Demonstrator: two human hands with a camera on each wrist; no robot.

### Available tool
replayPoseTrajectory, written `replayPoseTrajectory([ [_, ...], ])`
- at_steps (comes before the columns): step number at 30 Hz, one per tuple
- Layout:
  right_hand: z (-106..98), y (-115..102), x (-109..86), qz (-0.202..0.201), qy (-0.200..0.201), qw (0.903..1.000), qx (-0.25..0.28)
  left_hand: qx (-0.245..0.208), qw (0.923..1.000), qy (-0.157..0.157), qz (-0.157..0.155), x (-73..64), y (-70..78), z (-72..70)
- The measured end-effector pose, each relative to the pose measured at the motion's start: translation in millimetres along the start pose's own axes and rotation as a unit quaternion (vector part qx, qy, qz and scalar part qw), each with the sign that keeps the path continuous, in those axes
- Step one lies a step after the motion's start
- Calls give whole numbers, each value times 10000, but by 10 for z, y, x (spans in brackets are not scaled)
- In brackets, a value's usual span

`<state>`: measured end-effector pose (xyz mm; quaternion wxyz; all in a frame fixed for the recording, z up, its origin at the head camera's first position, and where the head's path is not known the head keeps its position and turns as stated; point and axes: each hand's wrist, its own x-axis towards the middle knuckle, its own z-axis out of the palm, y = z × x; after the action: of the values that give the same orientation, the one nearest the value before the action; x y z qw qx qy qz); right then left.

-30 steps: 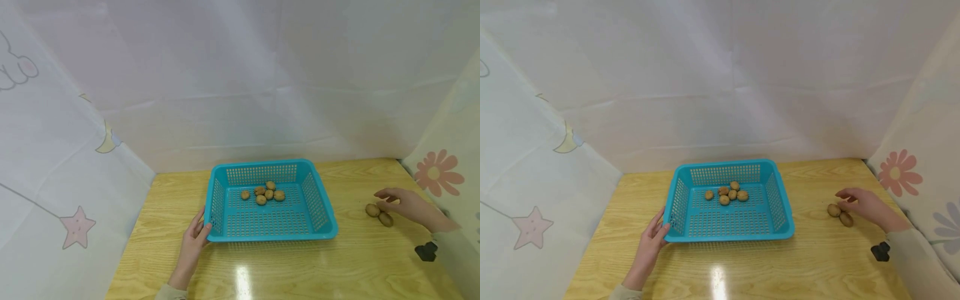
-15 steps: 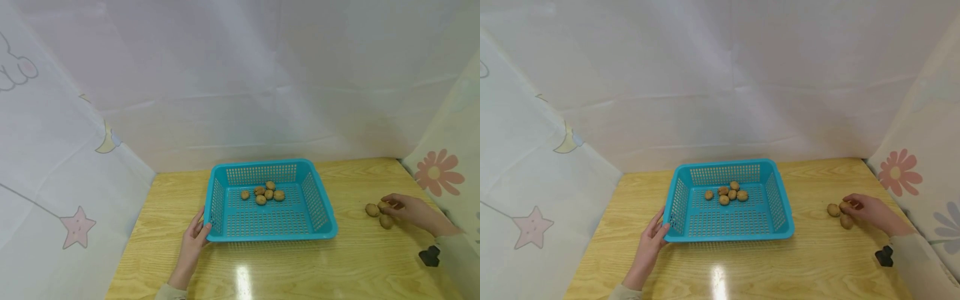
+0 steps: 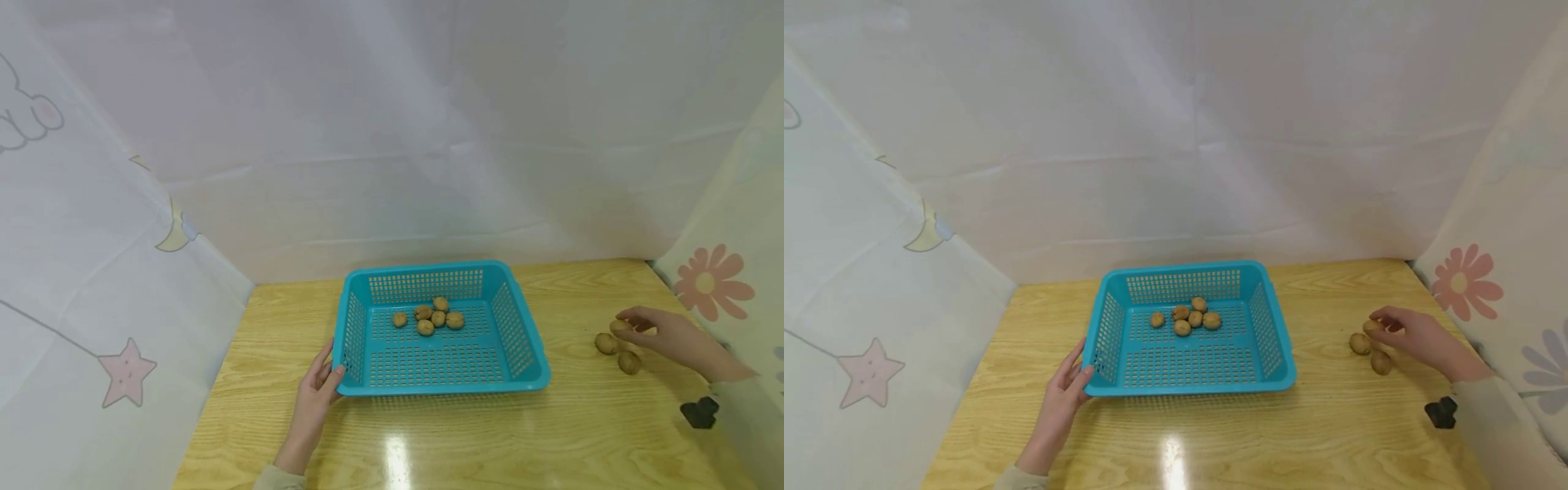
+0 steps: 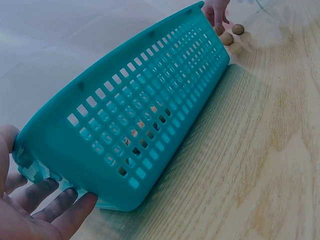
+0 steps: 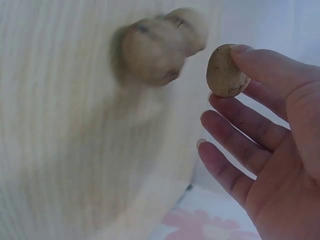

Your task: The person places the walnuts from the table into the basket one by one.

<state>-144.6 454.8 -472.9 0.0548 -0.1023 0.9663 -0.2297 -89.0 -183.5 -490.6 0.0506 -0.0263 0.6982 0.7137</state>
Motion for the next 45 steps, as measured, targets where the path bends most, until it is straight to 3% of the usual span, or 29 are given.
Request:
replayPoseTrajectory([
  [15, -133, -515, 88, -600, 324, 9975, -161, -22, 10000, -11, -36, -5, 7, 2],
  [23, -198, -815, 154, -599, 100, 9979, -209, -29, 10000, -11, -52, 3, 3, 1],
  [31, -214, -1078, 251, -1003, 297, 9939, -355, -36, 10000, 4, -91, -5, 8, 3],
  [45, -241, -1647, 562, -1428, -88, 9892, -324, -53, 10000, 9, -79, 1, -4, 0],
])
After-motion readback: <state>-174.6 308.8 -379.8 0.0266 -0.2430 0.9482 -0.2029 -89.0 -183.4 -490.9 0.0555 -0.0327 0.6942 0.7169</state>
